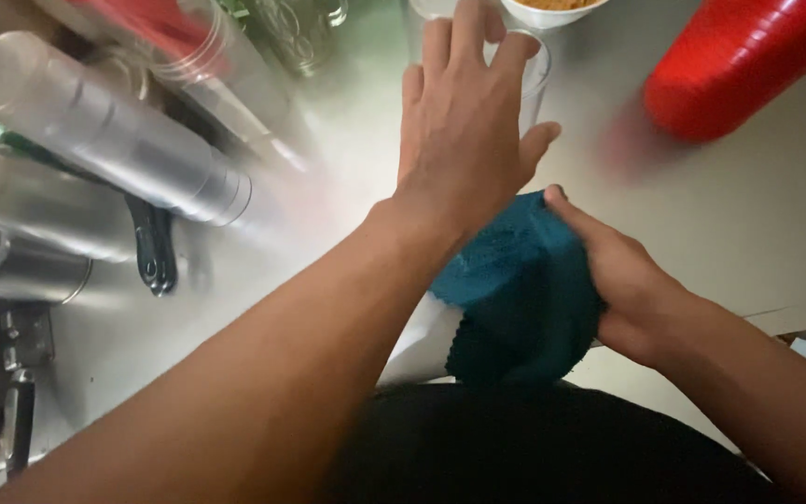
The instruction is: Wiping and drying a tall drinking glass with a green cloth.
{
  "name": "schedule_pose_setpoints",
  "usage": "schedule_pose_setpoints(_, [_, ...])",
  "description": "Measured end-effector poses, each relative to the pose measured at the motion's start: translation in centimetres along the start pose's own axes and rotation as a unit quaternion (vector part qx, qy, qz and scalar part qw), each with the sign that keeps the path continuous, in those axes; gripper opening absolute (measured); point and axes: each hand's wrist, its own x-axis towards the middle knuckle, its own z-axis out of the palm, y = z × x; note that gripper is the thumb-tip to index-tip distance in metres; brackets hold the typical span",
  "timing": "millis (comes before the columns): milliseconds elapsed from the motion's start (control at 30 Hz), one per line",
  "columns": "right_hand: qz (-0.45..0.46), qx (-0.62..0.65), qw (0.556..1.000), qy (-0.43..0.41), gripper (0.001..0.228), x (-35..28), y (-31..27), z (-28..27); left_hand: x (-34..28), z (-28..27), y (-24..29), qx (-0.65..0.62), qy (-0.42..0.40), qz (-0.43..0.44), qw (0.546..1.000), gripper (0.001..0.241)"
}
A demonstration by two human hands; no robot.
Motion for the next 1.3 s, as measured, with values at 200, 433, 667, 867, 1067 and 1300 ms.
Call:
schedule_pose_setpoints(200, [-0.064,0.083,0.994,-0.042,0.06,2.3,1.9,-1.4,-3.0,-0.3,-1.4,-0.075,0.083,-0.033,0.993,0.058])
schedule_pose_setpoints(433, [-0.068,0.099,0.992,0.034,0.056,-0.4,2.3,2.0,-8.6,-4.0,-4.7,-0.102,0.161,-0.143,0.971,0.061])
schedule_pose_setpoints(667, [-0.179,0.117,0.972,-0.102,0.073,0.0,0.8,6.0,-11.1,-7.5,-6.6,-0.208,0.247,-0.341,0.883,0.057])
schedule_pose_setpoints(867, [-0.252,-0.047,0.935,-0.243,0.076,-0.9,0.2,9.1,-10.9,-9.6,-11.2,-0.236,0.193,-0.494,0.814,0.067])
schedule_pose_setpoints(1067, [-0.265,-0.177,0.944,-0.082,0.064,-2.3,1.5,13.6,-12.2,-12.8,-13.8,-0.3,-0.03,-0.569,0.765,0.078])
schedule_pose_setpoints(1300, [-0.273,-0.156,0.948,0.053,0.055,-2.3,2.0,18.1,-14.5,-12.8,-17.3,-0.384,-0.162,-0.498,0.761,0.098])
